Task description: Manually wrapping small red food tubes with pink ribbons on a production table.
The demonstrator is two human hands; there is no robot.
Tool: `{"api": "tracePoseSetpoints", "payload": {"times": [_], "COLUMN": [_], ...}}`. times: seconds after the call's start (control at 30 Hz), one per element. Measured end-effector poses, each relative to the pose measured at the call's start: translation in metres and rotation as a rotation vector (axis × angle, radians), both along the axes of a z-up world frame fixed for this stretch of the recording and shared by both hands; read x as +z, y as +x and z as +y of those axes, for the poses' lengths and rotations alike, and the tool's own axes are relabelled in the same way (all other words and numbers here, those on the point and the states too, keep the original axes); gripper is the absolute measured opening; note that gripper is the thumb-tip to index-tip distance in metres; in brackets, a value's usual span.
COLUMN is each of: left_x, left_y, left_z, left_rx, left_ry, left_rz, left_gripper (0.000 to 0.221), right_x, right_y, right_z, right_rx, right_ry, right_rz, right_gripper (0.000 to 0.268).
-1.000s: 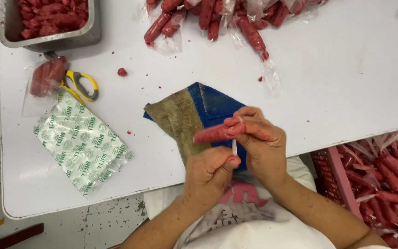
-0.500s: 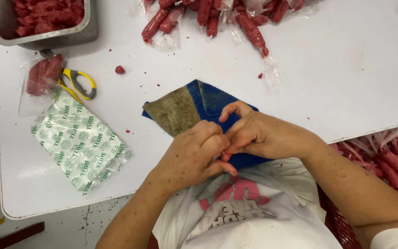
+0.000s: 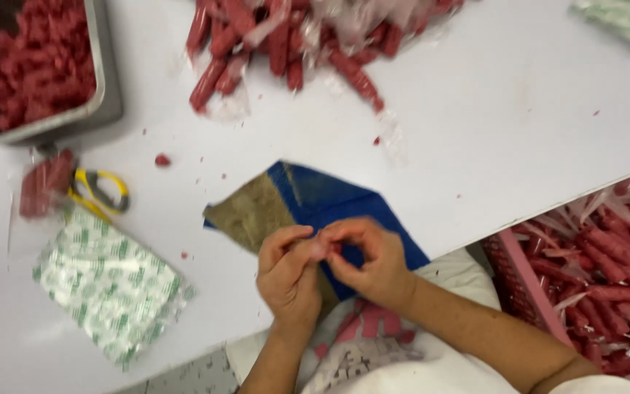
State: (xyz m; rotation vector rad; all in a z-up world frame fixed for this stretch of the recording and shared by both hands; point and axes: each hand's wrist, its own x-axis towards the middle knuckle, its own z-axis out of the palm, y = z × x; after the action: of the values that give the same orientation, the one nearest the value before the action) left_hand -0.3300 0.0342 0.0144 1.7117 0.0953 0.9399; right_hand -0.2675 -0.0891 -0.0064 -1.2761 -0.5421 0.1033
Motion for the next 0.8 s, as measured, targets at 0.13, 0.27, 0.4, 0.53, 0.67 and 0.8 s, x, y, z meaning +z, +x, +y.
{"api": "tracePoseSetpoints", "payload": {"times": [0.13, 0.27, 0.4, 0.53, 0.67, 0.8], "left_x": [0.004, 0.033, 0.002, -0.020, -0.036, 0.030], "left_y": [-0.003, 0.042, 0.149, 0.229, 0.239, 0.215], "left_z": [0.015, 0.032, 0.033, 0.018, -0.012, -0.017], "left_rx": [-0.407, -0.522, -0.634, -0.614, -0.520, -0.573], "left_ry": [0.163, 1.069, 1.235, 1.299, 1.172, 0.862], "left_rz": [0.262, -0.060, -0.036, 0.161, -0.091, 0.001], "left_gripper": [0.032, 0.014, 0.014, 0.045, 0.022, 0.003], "right_x": [0.007, 0.043, 0.028, -0.031, 0.039, 0.042], "right_y": [0.020, 0.022, 0.041, 0.032, 0.074, 0.138], "right_z": [-0.022, -0.068, -0.205, -0.355, -0.270, -0.140], "right_rx": [0.046, 0.330, 0.276, -0.237, -0.263, -0.133], "right_ry": [-0.441, -0.399, -0.650, -1.693, -1.395, -1.103], "right_rz": [-0.599, -0.409, -0.252, 0.154, -0.322, -0.422], "right_gripper": [0.045, 0.022, 0.032, 0.034, 0.052, 0.060]}}
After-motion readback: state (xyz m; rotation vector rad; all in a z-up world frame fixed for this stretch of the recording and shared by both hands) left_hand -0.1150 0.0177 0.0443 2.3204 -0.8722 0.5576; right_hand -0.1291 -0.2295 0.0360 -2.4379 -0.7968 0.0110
